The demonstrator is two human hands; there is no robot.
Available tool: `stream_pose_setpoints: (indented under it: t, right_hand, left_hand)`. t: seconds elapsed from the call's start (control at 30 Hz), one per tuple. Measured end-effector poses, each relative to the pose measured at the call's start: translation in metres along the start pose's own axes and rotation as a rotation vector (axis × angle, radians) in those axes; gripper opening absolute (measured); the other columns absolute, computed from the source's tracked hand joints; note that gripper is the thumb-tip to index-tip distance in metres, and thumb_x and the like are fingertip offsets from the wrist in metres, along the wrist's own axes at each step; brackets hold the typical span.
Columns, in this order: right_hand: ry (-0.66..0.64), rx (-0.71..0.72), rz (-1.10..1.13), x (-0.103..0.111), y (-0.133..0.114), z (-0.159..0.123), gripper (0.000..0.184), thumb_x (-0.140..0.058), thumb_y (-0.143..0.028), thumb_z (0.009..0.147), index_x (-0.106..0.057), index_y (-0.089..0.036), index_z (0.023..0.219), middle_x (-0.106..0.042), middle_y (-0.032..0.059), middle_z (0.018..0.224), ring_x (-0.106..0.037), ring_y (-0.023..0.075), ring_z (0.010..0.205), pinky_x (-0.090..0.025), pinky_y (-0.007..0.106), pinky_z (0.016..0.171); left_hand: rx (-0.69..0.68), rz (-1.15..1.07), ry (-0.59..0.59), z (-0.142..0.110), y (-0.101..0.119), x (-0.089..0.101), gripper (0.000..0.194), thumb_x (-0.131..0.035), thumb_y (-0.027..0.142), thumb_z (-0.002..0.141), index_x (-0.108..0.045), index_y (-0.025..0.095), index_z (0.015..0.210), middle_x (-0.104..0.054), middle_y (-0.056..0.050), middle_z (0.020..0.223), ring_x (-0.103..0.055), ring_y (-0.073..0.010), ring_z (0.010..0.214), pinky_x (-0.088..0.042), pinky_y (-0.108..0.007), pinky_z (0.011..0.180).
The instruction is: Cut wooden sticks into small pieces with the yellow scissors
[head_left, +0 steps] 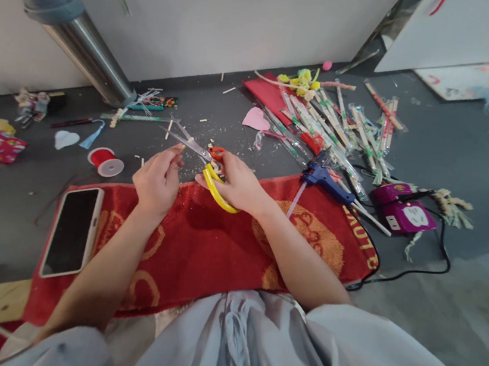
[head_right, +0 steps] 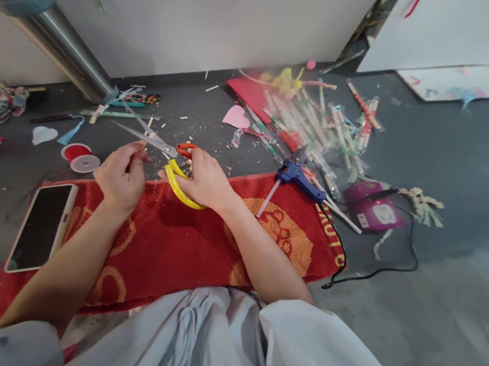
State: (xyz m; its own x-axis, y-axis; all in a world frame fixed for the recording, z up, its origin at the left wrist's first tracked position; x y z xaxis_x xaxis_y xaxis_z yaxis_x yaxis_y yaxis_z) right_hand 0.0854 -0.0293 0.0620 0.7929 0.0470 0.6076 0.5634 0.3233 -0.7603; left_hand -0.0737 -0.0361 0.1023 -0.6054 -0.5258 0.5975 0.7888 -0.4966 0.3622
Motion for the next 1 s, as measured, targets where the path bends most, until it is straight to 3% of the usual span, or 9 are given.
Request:
stream_pose_setpoints:
  t: [0.27,0.47,1.0]
  right_hand:
    - [0.033,0.053,0.043,0.0013,-0.0085,-0.0007,0.069,-0.053,-0.076,0.078,-0.051,-0.015,0.108,-0.064,0.0152,0.108,-0.060,0.0265,0.104,-0.046,0.041,0.092]
    - [0.061,0.065,0.019,0.0061,-0.0100,-0.0009,0.075,-0.052,-0.078,0.077,-0.052,-0.011,0.111,-0.064,0.0165,0.109,-0.060,0.0272,0.106,-0.045,0.042,0.094]
    - [0.030,0.027,-0.033,0.0070,-0.0059,-0.0006,0.067,-0.060,-0.069,0.079,-0.052,-0.014,0.117,-0.065,0.0148,0.111,-0.061,0.0269,0.106,-0.046,0.041,0.093]
  left_hand:
    - [0.042,-0.199,0.054,-0.0051,0.0099,-0.0007,0.023,-0.047,0.029,0.095,-0.068,0.019,0.100,-0.072,0.000,0.085,-0.067,-0.0084,0.065,-0.054,-0.023,0.071]
    - [0.077,-0.194,0.018,-0.0062,0.0086,-0.0034,0.023,-0.048,0.031,0.095,-0.066,0.017,0.100,-0.072,-0.002,0.087,-0.067,-0.0093,0.070,-0.054,-0.024,0.073]
    - [0.099,-0.095,-0.061,-0.0043,0.0069,-0.0074,0.029,-0.043,0.035,0.095,-0.066,0.018,0.103,-0.072,-0.003,0.085,-0.069,-0.0133,0.082,-0.053,-0.026,0.082]
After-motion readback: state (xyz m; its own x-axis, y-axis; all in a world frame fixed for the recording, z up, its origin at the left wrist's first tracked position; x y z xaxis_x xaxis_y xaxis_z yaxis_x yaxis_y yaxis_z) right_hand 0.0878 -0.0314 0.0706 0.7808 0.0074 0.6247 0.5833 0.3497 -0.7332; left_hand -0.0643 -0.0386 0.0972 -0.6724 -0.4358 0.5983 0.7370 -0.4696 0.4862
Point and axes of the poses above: each hand's wrist, its own z-axis towards the middle knuckle, its own x-axis out of the back of the hand, y = z × x, the point moved 10 cm from there along z, towards the middle knuckle
